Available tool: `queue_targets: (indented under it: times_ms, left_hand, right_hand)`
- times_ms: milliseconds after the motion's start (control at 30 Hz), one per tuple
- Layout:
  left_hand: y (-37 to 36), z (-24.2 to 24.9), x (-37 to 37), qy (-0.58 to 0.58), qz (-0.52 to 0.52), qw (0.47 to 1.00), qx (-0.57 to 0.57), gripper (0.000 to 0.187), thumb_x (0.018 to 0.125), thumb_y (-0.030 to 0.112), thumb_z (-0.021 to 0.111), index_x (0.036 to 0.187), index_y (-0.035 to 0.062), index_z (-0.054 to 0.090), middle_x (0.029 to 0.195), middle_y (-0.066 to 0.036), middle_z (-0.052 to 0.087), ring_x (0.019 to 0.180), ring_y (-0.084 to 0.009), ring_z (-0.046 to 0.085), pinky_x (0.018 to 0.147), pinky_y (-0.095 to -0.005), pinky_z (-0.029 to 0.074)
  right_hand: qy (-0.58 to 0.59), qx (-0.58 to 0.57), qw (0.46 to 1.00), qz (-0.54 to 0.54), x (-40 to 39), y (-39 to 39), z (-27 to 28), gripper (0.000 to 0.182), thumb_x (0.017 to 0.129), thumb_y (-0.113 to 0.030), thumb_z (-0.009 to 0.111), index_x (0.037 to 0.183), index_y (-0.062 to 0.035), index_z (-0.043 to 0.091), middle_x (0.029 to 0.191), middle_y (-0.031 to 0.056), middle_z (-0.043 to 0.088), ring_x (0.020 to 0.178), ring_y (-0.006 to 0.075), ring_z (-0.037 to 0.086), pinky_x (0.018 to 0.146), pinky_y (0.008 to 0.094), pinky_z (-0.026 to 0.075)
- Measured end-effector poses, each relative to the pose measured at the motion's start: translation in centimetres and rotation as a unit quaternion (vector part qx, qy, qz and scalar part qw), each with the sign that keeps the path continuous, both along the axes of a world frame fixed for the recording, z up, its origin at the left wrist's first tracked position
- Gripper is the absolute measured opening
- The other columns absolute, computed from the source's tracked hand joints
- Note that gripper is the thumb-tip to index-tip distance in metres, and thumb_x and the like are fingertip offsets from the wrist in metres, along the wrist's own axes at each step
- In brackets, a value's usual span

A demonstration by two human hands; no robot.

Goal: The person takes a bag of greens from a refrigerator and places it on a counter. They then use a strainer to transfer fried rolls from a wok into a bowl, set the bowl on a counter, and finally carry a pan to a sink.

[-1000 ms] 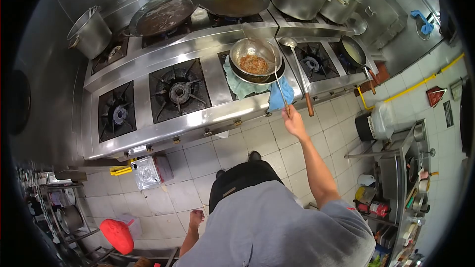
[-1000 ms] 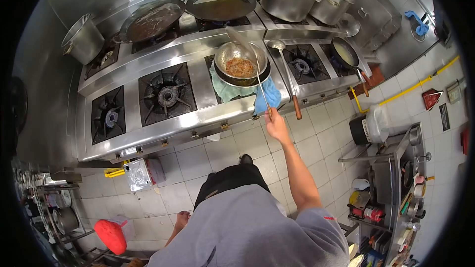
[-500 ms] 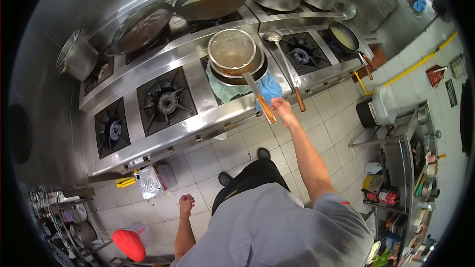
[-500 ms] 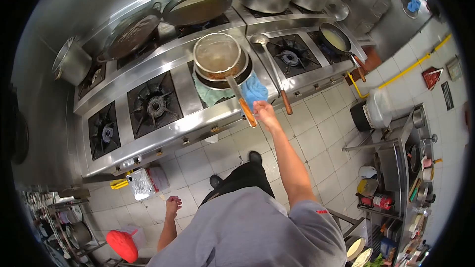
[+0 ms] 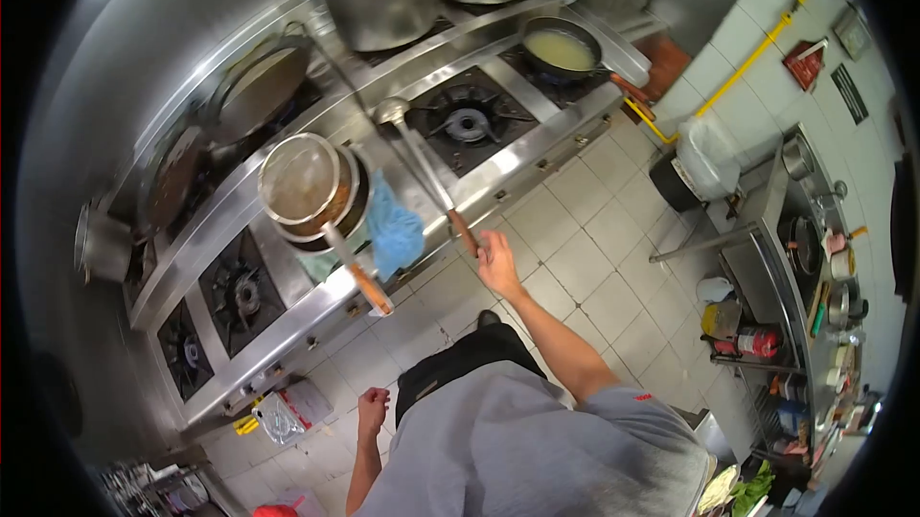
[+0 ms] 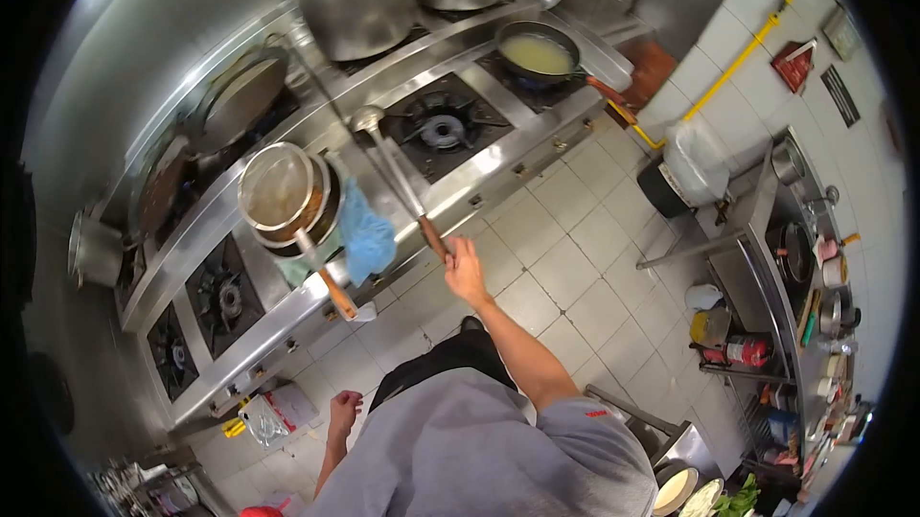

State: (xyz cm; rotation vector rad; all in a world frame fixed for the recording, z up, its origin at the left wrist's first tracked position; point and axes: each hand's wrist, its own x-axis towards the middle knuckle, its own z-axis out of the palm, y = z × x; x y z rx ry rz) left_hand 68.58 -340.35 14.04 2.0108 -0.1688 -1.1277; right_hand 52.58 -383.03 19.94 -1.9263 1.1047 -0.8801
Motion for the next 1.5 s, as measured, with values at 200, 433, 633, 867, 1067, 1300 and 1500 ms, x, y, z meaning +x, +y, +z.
queue_targets:
  times_ms: [200, 433, 633, 867, 1067, 1300, 1500]
  left_hand:
    - [-23.1, 13.8, -6.7, -0.009, -0.290, 0.950, -0.116, 0.017, 0.086, 0.018, 0.060, 0.089, 0.0017, 0.062, 0.077, -0.001, 0.060, 0.070, -0.0072, 0.052, 0.063, -0.0234, 0.044]
    - [-39.5, 15.9, -14.9, -0.030, -0.507, 0.846, -0.161, 0.014, 0.087, 0.017, 0.060, 0.091, 0.0030, 0.061, 0.079, -0.001, 0.062, 0.073, -0.0092, 0.056, 0.068, -0.0257, 0.046]
    - [-49.7, 13.2, -24.1, 0.038, -0.622, 0.766, -0.157, 0.012, 0.087, 0.013, 0.058, 0.090, 0.0014, 0.061, 0.079, -0.005, 0.063, 0.075, -0.0112, 0.058, 0.069, -0.0262, 0.047]
    - [-60.5, 8.9, -38.7, 0.073, -0.707, 0.688, -0.147, 0.013, 0.087, 0.014, 0.059, 0.090, 0.0015, 0.060, 0.079, -0.005, 0.063, 0.074, -0.0111, 0.057, 0.069, -0.0264, 0.046]
    - [-71.8, 13.7, -56.4, 0.059, -0.788, 0.581, -0.193, 0.011, 0.086, 0.011, 0.058, 0.089, 0.0006, 0.059, 0.077, -0.005, 0.062, 0.070, -0.0124, 0.058, 0.066, -0.0274, 0.048]
    - [-81.0, 18.0, -75.4, 0.035, -0.844, 0.459, -0.274, 0.012, 0.085, 0.012, 0.058, 0.089, 0.0009, 0.059, 0.079, -0.009, 0.063, 0.070, -0.0168, 0.061, 0.065, -0.0298, 0.050]
    - [-81.6, 17.7, -83.8, -0.025, -0.837, 0.465, -0.288, 0.014, 0.085, 0.014, 0.058, 0.090, 0.0014, 0.060, 0.082, -0.010, 0.064, 0.074, -0.0182, 0.062, 0.067, -0.0308, 0.050]
  right_hand:
    - [0.002, 0.005, 1.000, 0.030, -17.3, 0.1, -3.5, 0.013, 0.085, -0.002, 0.049, 0.093, 0.0021, 0.058, 0.085, 0.0199, 0.060, 0.078, 0.0361, 0.059, 0.068, 0.0396, 0.048]
    - [0.013, 0.109, 0.951, -0.288, -35.1, 0.6, -3.8, 0.020, 0.089, -0.017, 0.056, 0.080, 0.0005, 0.060, 0.057, 0.0092, 0.055, 0.052, 0.0151, 0.053, 0.052, 0.0306, 0.045]
    - [0.039, 0.223, 0.880, -0.418, -42.8, 0.0, -1.5, 0.030, 0.085, -0.025, 0.060, 0.069, 0.0001, 0.057, 0.054, 0.0100, 0.050, 0.049, 0.0164, 0.043, 0.048, 0.0340, 0.037]
    - [0.052, 0.266, 0.845, -0.461, -54.9, -1.7, -8.0, 0.021, 0.081, -0.021, 0.059, 0.076, -0.0001, 0.059, 0.062, 0.0142, 0.059, 0.058, 0.0252, 0.057, 0.058, 0.0358, 0.046]
    - [0.065, 0.325, 0.789, -0.517, -65.9, 1.0, -7.3, 0.014, 0.080, -0.014, 0.060, 0.084, -0.0003, 0.061, 0.069, 0.0092, 0.062, 0.062, 0.0150, 0.056, 0.056, 0.0307, 0.044]
    - [-0.147, 0.274, 0.666, -0.678, -75.8, -0.7, -1.7, 0.014, 0.087, -0.015, 0.058, 0.081, -0.0033, 0.057, 0.063, -0.0005, 0.054, 0.053, 0.0081, 0.050, 0.047, 0.0247, 0.041]
    - [-0.263, 0.098, 0.753, -0.595, -90.0, -17.6, 7.4, 0.017, 0.087, -0.018, 0.060, 0.089, -0.0012, 0.057, 0.073, -0.0001, 0.055, 0.065, 0.0075, 0.051, 0.058, 0.0233, 0.046]
